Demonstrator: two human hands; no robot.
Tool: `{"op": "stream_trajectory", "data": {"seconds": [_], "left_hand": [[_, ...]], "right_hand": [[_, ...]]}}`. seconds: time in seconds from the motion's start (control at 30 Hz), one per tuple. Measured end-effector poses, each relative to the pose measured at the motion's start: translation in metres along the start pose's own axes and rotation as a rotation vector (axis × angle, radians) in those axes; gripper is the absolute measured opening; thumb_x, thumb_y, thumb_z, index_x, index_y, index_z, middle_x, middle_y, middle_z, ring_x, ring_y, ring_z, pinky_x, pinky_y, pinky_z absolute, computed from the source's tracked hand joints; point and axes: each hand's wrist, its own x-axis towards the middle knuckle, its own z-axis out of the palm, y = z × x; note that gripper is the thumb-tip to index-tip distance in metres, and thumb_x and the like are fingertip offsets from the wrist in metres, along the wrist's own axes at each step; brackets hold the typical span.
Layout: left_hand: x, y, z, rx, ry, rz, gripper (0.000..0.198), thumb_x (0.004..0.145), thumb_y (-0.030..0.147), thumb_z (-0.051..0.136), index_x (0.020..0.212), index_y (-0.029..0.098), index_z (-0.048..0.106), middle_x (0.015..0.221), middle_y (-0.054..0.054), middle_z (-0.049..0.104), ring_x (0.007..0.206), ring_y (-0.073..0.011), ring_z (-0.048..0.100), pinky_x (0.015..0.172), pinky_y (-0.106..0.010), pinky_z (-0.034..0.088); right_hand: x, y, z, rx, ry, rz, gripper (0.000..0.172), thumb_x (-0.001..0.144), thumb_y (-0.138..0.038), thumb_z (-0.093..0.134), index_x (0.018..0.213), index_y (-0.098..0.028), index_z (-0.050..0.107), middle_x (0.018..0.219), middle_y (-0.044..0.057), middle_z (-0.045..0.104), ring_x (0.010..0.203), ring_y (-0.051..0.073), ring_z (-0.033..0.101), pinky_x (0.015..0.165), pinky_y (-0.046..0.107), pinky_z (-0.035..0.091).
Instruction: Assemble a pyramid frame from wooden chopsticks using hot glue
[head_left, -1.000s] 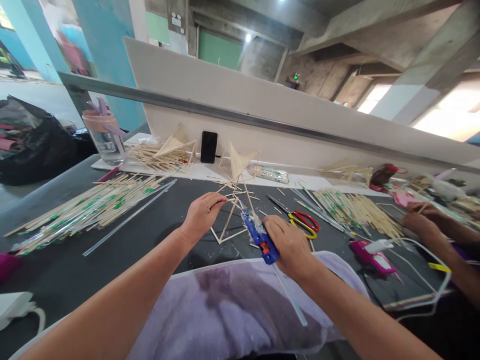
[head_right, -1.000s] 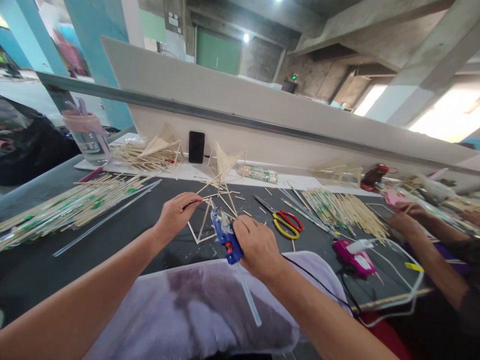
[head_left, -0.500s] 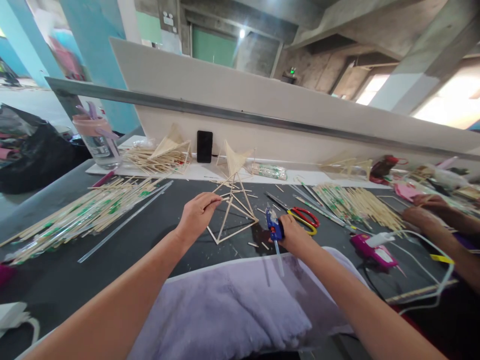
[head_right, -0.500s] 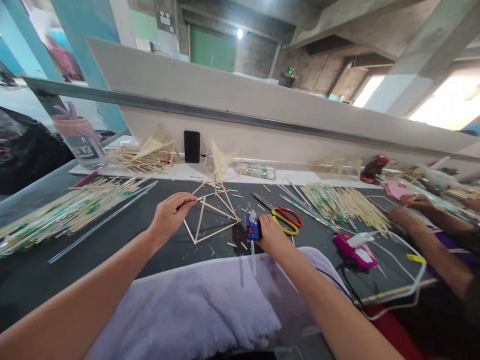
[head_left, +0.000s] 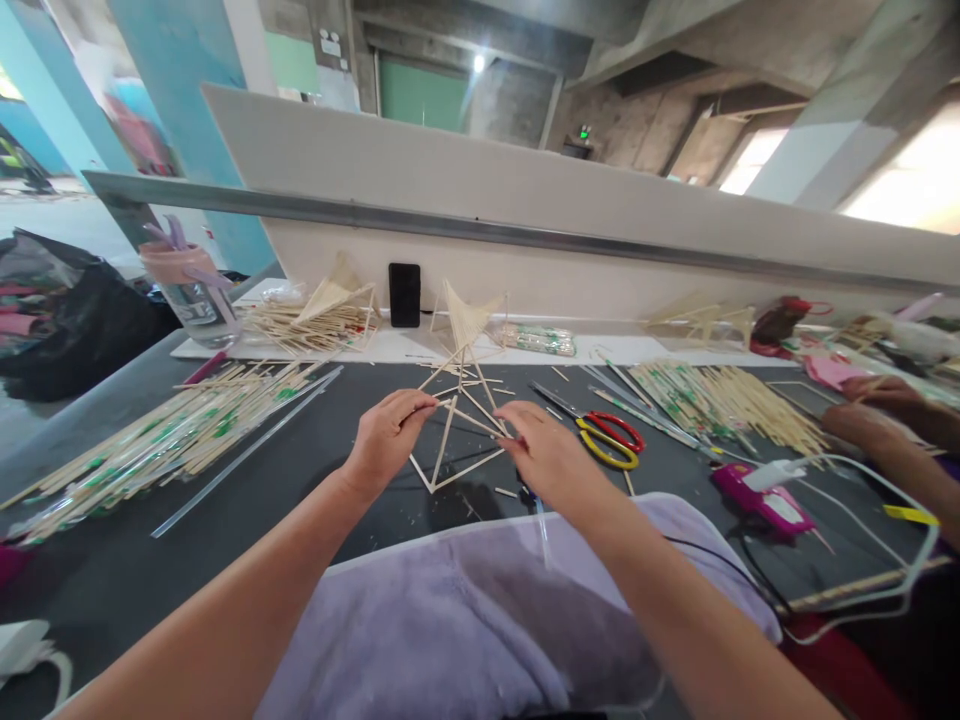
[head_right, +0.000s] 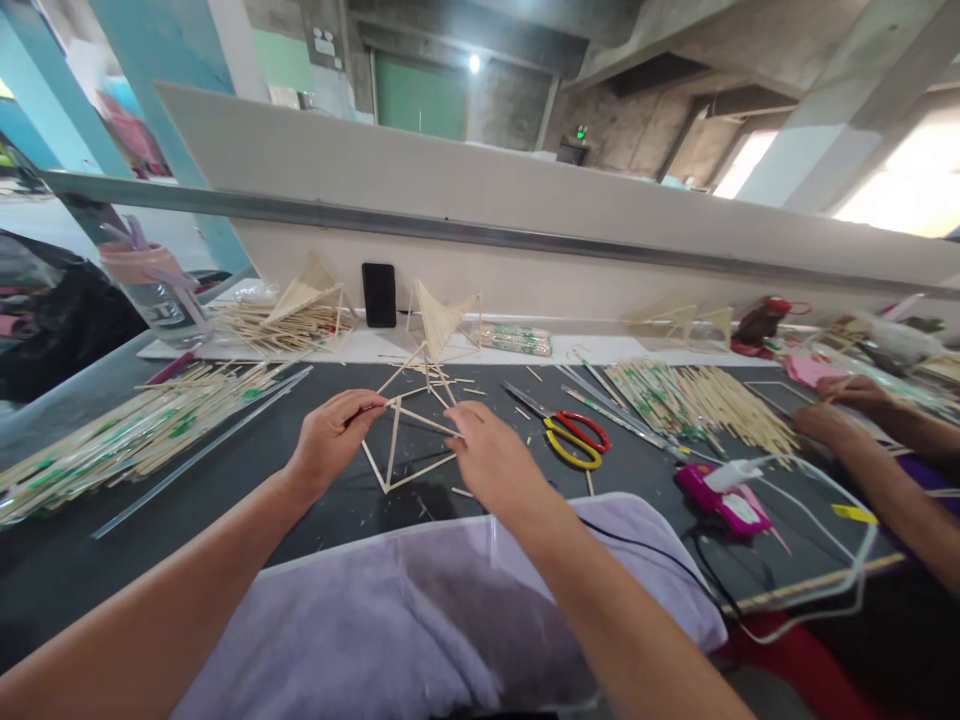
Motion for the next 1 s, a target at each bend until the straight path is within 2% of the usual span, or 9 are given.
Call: {"op": "stream_trajectory", "data": {"seconds": [0.13,0.27,0.5,1.0], "left_hand": [[0.001,0.000,0.000,0.006,-0.006,0.000,0.013,0.085,0.022,0.053,0.088,0.020,0.066,0.088,-0.003,0.068,0.084,-0.0142,0.062,0.080,-0.025,0.048],[0.002,0.000,0.001,0.004,-0.001,0.008,0.013,0.085,0.021,0.053,0.088,0.020,0.066,0.088,-0.003,0.068,0.084,-0.0142,0.062,0.080,-0.026,0.048],[0.003,0.001,0.002,0.010,-0.010,0.008,0.013,0.085,0.021,0.053,0.088,0.020,0.065,0.088,-0.003,0.068,0.084,-0.0141,0.063,0.079,-0.025,0.049],[0.004,0.003,0.004,0.034,-0.036,0.013,0.014,0.086,0.022,0.051,0.090,0.022,0.065,0.089,-0.003,0.068,0.085,-0.0141,0.063,0.080,-0.025,0.049]], "right_hand": [[0.024,-0.021,0.036,0.128,0.093,-0.024,0.027,0.084,-0.014,0.051,0.110,-0.016,0.057,0.111,0.008,0.061,0.105,0.017,0.056,0.092,0.029,0.043],[0.032,-0.016,0.055,0.092,0.126,-0.008,0.021,0.088,-0.019,0.047,0.103,-0.018,0.061,0.100,0.006,0.066,0.093,0.018,0.060,0.084,0.030,0.047],[0.035,-0.005,0.064,0.079,0.255,-0.027,0.023,0.091,-0.021,0.040,0.098,-0.019,0.062,0.095,0.006,0.068,0.087,0.017,0.062,0.080,0.029,0.047],[0.035,-0.003,0.067,0.106,0.288,-0.044,0.023,0.090,-0.021,0.042,0.095,-0.020,0.064,0.092,0.006,0.069,0.087,0.016,0.063,0.080,0.028,0.049]]}}
